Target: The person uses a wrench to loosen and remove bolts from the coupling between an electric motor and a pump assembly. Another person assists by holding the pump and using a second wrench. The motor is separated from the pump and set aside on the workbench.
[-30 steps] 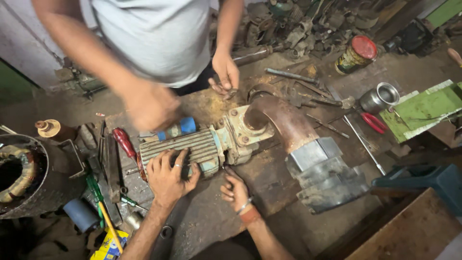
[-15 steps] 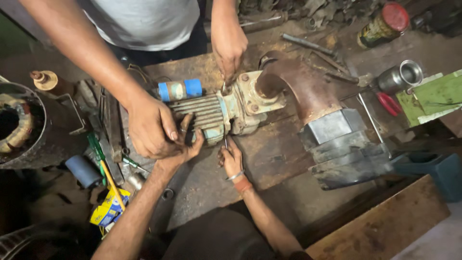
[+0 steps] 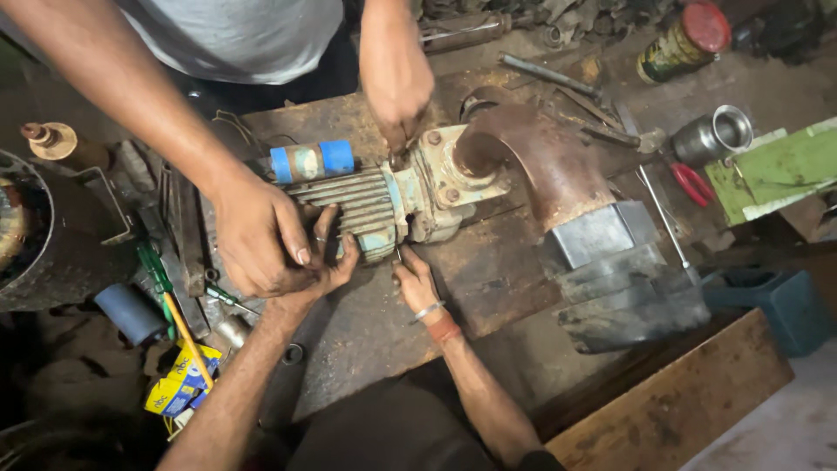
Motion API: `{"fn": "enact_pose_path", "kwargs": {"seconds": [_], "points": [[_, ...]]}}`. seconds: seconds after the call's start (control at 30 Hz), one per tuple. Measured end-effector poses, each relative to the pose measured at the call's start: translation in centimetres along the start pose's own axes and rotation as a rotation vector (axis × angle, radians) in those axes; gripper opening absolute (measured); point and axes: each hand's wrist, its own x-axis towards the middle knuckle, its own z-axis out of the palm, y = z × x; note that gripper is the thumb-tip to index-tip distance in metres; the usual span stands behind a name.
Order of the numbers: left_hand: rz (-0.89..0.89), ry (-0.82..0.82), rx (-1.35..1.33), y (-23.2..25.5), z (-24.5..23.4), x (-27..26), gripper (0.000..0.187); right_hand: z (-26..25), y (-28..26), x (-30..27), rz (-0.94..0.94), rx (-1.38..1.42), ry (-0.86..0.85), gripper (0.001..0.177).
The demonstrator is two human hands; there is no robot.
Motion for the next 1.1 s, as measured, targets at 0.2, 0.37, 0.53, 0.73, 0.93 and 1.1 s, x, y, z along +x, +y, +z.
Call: {"fn": "enact_pose_path", "kwargs": {"seconds": [0.2, 0.37, 0.53, 0.73, 0.93, 1.1], "points": [[-0.224, 0.010, -0.158, 0.5, -0.7, 0.6, 0.055, -1.7, -4.1, 1.0, -0.561, -0.728, -0.060, 0.036], [-0.199, 0.035, -0.150, 0.7, -0.8, 0.4, 0.052, -2.6, -7.3, 1.7, 0.037, -0.843, -0.221, 0.036], [-0.099, 0.018, -0.088, 0.3, -1.1, 0.7, 0.050, -0.9, -5.1, -1.1, -0.503, -0.747, 0.092, 0.051], [0.188, -0.015, 0.193, -0.7, -0.6, 0.0, 0.029, 0.1, 0.4, 0.3, -0.160, -0.165, 0.037, 0.048], [0.107, -0.048, 0.010, -1.1, 0.7, -0.5, 0.023, 0.3, 3.1, 2.8, -0.280, 0.133, -0.001, 0.045], [0.108, -0.025, 0.039, -0.8, 0.7, -1.2, 0.026, 0.7, 3.0, 2.3, -0.334, 0.029, 0.044, 0.021]]}}
